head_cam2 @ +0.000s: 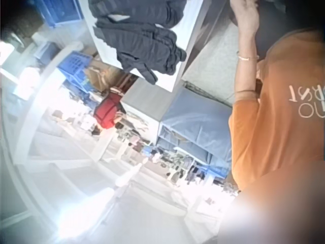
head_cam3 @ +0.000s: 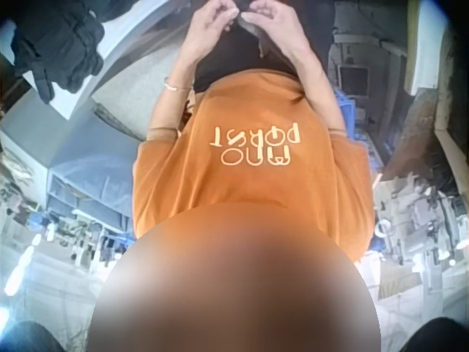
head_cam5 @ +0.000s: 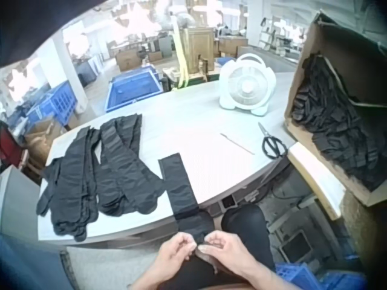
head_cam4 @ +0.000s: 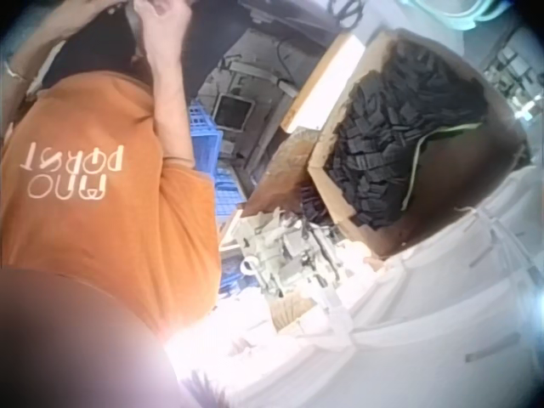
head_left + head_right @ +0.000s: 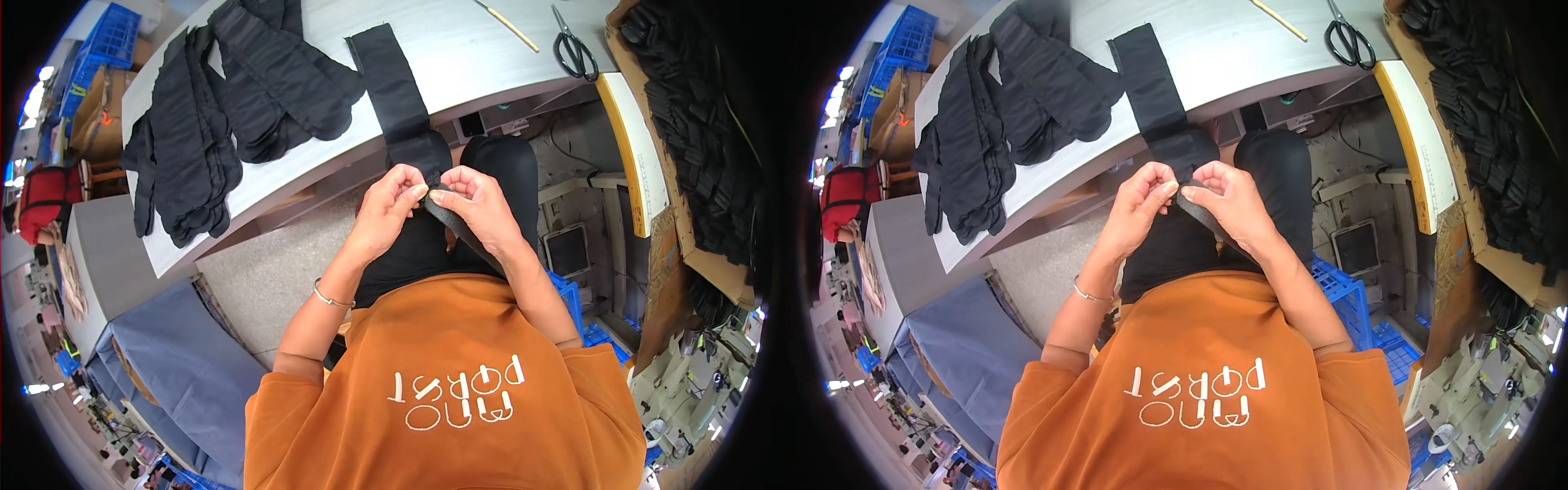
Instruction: Attaching velcro straps to black fabric sleeves in a workshop environment.
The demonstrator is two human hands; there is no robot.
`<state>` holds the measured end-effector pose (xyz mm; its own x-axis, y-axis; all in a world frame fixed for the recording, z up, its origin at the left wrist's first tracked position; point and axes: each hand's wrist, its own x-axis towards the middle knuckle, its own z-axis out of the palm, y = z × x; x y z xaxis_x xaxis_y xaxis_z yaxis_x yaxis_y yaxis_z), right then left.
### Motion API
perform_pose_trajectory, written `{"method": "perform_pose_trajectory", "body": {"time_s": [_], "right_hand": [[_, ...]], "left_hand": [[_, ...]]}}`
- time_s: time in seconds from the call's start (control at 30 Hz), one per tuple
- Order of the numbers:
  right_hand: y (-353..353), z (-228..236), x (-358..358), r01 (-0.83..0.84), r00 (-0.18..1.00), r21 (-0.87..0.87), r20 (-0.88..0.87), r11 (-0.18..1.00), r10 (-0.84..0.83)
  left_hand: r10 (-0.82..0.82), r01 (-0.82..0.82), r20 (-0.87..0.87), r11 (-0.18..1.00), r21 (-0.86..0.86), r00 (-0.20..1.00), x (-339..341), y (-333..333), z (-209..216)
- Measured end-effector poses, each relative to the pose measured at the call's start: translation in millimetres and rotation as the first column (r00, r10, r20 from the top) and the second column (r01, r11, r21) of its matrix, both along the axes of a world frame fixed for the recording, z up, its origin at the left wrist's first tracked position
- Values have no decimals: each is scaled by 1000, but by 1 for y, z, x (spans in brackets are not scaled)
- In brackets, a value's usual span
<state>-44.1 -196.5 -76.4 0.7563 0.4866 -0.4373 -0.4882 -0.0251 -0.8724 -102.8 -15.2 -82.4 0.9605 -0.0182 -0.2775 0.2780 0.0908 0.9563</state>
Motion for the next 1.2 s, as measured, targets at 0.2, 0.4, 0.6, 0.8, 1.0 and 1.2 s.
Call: {"method": "perform_pose_trajectory", "body": {"time_s": [0.2,0.4,0.6,0.8,1.0,1.2], "right_hand": [[4,-23,-7,111,929,-113,365,987,-62],[22,-30,-21,319,797,-315,600,894,-73],[-5,-31,-7,105,975,-22,198,994,-99],[-10,-10,0,78,992,92,89,993,-86],[-7,-24,-15,168,939,-140,325,976,-115],[1,-43,-18,521,678,-331,721,786,-145]], "left_hand": [[4,-54,146,939,341,989,2,-9,-2],[47,-373,492,714,592,870,-8,-36,-29],[305,-300,82,951,-72,949,-6,-32,-28],[133,-145,-61,949,-281,989,4,-13,-16],[138,-229,252,895,382,958,4,-41,-24],[176,-388,425,782,488,888,1,-82,-35]]}}
